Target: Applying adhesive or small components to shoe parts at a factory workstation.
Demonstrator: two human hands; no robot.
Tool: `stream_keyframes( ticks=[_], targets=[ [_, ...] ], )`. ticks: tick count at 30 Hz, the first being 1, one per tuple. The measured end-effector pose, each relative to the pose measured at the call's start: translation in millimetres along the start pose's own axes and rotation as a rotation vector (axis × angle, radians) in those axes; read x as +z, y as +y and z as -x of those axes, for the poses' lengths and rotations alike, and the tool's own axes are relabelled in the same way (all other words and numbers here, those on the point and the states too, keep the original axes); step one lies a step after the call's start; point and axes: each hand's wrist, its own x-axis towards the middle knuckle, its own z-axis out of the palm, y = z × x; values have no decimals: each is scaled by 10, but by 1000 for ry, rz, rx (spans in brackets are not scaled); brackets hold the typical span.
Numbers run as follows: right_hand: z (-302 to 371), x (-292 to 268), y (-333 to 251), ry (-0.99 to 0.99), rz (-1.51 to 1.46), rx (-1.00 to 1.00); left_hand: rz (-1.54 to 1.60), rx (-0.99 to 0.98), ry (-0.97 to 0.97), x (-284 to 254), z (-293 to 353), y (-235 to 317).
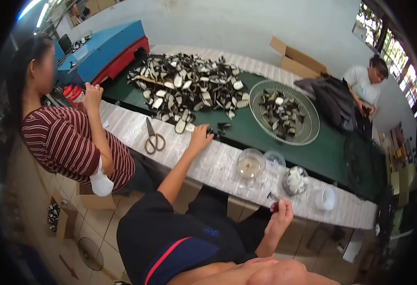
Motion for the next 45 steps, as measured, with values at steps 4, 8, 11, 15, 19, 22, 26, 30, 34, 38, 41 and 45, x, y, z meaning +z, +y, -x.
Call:
stream_keyframes(
  ticks=[4,8,11,15,19,22,26,30,34,38,41,45],
  targets=[
    [76,-124,-18,46,26,10,-119,-101,-92,149,1,45],
    [158,-260,-25,99,22,-7,-86,-124,-116,150,-70,119],
    [116,-341,90,81,10,6,112,-117,-37,350,-86,-74],
    [-138,-491,637,-34,-141,37,563,-239,-22,340,-171,33],
    [-541,-595,1336,33,-287,22,626,-185,110,328,-208,-11],
    [-620,-641,1382,69,-276,29,542,-205,60,262,-206,63],
    [-642,-635,1384,64,-273,34,528,-137,139,259,-235,32],
    [-659,-613,1367,80,-233,32,722,-214,203,290,-211,76],
    [-681,-620,1349,85,-294,73,824,-249,241,276,-187,75],
    [-687,-613,1314,74,-329,93,801,-266,239,219,-210,144],
    [-680,-625,1329,59,-309,84,821,-330,73,175,-197,50],
    [-673,-623,1342,43,-296,80,963,-338,138,197,-189,46]
  ],
)
